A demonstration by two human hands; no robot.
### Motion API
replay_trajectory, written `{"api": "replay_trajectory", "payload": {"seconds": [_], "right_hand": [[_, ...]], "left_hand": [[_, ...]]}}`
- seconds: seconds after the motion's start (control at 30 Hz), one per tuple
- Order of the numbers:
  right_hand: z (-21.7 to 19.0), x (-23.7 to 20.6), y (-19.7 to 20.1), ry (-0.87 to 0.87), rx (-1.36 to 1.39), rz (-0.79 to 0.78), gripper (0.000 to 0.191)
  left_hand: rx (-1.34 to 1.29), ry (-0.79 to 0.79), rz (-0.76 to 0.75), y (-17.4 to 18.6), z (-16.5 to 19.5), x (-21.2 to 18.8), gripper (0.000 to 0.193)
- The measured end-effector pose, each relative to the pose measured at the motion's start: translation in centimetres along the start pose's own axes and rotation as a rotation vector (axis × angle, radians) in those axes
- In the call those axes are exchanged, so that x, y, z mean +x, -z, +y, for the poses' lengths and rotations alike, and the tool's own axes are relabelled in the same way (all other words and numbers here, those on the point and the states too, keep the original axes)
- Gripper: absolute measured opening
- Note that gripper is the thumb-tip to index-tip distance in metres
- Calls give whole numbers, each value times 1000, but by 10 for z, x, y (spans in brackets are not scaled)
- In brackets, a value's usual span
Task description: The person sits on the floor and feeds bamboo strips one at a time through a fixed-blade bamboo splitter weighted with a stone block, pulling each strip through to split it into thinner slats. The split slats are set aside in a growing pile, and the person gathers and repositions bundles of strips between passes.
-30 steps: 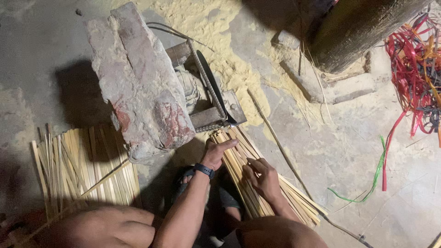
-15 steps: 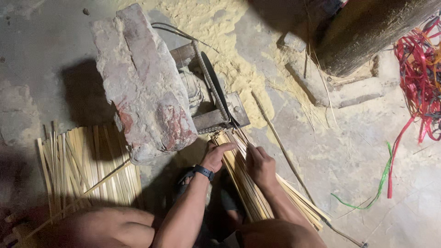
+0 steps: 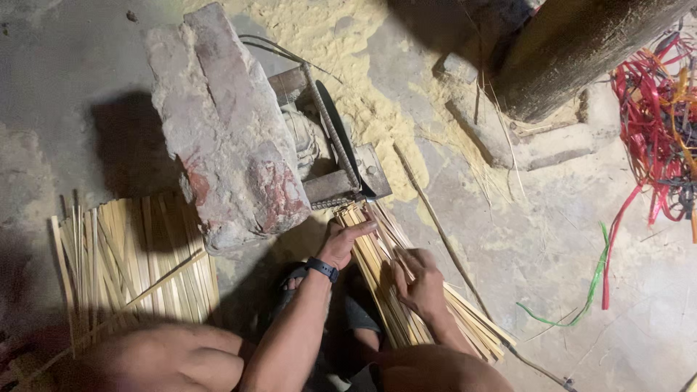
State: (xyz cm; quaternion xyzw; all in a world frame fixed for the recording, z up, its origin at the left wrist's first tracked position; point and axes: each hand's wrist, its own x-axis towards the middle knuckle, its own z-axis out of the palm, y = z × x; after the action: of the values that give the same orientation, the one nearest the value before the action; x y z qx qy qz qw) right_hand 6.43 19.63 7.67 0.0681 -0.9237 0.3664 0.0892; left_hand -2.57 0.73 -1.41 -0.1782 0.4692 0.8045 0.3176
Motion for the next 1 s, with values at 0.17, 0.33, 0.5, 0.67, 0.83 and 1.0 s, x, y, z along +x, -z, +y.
{"api": "replay_trajectory", "payload": {"seconds": [0.17, 0.33, 0.5, 0.67, 0.83, 1.0], "right_hand": [[8, 13, -13, -65, -130, 40, 21], [-18, 42, -4, 57, -187, 93, 35], [-37, 67, -16, 17, -87, 87, 30], [-36, 78, -18, 11, -73, 43, 35], [-23, 38, 1, 75, -249, 126, 30], [-1, -1, -13, -303, 2, -215, 37]], "left_hand": [[-123, -195, -107, -3, 5, -7, 37], [-85, -123, -27, 9, 4, -4, 42], [14, -65, 84, 19, -2, 8, 42], [-102, -62, 104, 13, -8, 10, 47], [5, -64, 129, 7, -5, 7, 50], [50, 3, 57, 1, 2, 0, 54]]}}
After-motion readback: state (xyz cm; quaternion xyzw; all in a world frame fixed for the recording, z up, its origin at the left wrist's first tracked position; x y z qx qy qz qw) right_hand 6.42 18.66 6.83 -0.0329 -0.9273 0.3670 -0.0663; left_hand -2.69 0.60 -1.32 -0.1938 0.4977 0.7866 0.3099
